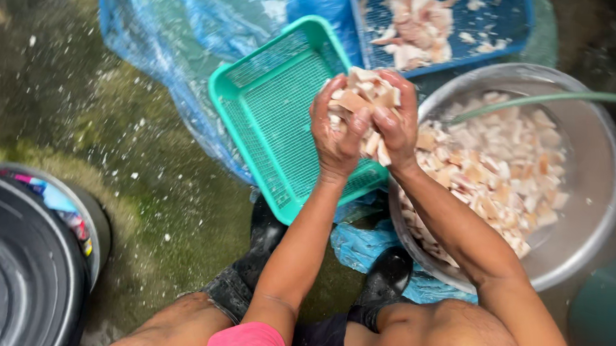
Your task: The person washes cubed pieces of meat by hand in a large metal bowl filled with water. They repeatedly transfer the meat from a green basket into the bowl, agitate it in the water, and then pour the water out before refilling the bowl with a hose to continue rinsing.
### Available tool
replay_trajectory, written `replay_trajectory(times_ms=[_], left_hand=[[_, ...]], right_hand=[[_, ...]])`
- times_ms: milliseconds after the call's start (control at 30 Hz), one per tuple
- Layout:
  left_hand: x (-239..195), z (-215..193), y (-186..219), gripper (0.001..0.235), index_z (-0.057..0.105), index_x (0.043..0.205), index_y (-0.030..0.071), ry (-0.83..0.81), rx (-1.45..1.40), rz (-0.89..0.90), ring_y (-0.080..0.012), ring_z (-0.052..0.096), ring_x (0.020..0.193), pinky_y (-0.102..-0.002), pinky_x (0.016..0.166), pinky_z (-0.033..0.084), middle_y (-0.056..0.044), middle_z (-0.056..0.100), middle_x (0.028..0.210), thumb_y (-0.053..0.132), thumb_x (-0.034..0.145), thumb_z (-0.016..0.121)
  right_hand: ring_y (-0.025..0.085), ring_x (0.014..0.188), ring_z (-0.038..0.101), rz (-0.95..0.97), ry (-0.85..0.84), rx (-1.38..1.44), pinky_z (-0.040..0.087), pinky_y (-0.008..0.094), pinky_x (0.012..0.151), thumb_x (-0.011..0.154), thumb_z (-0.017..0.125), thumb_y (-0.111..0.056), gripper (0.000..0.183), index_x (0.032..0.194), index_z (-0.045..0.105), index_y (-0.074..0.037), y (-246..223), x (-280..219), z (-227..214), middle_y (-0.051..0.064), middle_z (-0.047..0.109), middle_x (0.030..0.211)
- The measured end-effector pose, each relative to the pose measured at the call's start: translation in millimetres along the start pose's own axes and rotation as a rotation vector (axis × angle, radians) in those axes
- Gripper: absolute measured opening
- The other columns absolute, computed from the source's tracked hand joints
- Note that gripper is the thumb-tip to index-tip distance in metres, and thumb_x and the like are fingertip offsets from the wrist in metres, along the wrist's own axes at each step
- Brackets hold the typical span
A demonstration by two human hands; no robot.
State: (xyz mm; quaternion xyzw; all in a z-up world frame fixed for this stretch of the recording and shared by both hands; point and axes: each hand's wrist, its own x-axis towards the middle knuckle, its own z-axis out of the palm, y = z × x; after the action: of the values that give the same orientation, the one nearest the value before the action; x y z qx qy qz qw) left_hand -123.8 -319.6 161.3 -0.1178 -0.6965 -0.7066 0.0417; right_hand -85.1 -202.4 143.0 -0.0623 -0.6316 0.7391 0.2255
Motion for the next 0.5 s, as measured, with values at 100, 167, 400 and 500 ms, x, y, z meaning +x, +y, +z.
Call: replay_trajectory(times_ms=[100, 167, 400, 500], left_hand=[[15.8, -39.2, -54.3, 0.066, 0.051, 0.147, 0.003, 0.104, -0.049, -0.12, -0.03, 0.057, 0.132, -0.044, 0.117, 0.046, -0.017, 0.056, 0.143, 0.039, 0.095, 0.072], [29.4, -61.9, -98.8, 0.068, 0.047, 0.15, 0.002, 0.118, -0.143, -0.159, -0.0306, 0.059, 0.131, -0.045, 0.115, 0.048, -0.02, 0.058, 0.142, 0.037, 0.098, 0.071], [36.7, -58.8, -232.0, 0.054, 0.033, 0.163, 0.014, -0.172, 0.535, -0.159, -0.0457, 0.021, 0.157, -0.054, 0.13, 0.01, -0.023, 0.036, 0.166, 0.028, 0.112, 0.041], [26.5, -54.1, -240.6, 0.058, 0.03, 0.164, 0.021, -0.216, 0.656, -0.186, -0.0483, 0.018, 0.157, -0.062, 0.128, 0.004, -0.021, 0.033, 0.167, 0.027, 0.108, 0.039]], right_hand=[[0.023, 0.135, 0.052, 0.136, -0.113, 0.044, 0.041, 0.036, 0.12, 0.095, 0.063, -0.031, 0.063, 0.149, 0.047, -0.002, 58.3, 17.1, 39.1, 0.013, 0.053, 0.145], [0.023, 0.135, 0.053, 0.169, -0.161, -0.116, 0.042, 0.035, 0.118, 0.096, 0.061, -0.027, 0.058, 0.147, 0.05, -0.001, 95.2, 30.2, 57.6, 0.014, 0.054, 0.145], [0.044, 0.143, 0.043, 0.066, -0.346, -0.755, 0.034, 0.049, 0.121, 0.099, 0.053, -0.018, 0.047, 0.142, 0.058, 0.0, 170.6, 71.2, 56.6, 0.027, 0.047, 0.149], [0.049, 0.147, 0.033, -0.056, -0.466, -0.884, 0.029, 0.055, 0.121, 0.107, 0.05, -0.02, 0.044, 0.146, 0.055, -0.001, 181.0, 65.9, 50.4, 0.032, 0.036, 0.159]])
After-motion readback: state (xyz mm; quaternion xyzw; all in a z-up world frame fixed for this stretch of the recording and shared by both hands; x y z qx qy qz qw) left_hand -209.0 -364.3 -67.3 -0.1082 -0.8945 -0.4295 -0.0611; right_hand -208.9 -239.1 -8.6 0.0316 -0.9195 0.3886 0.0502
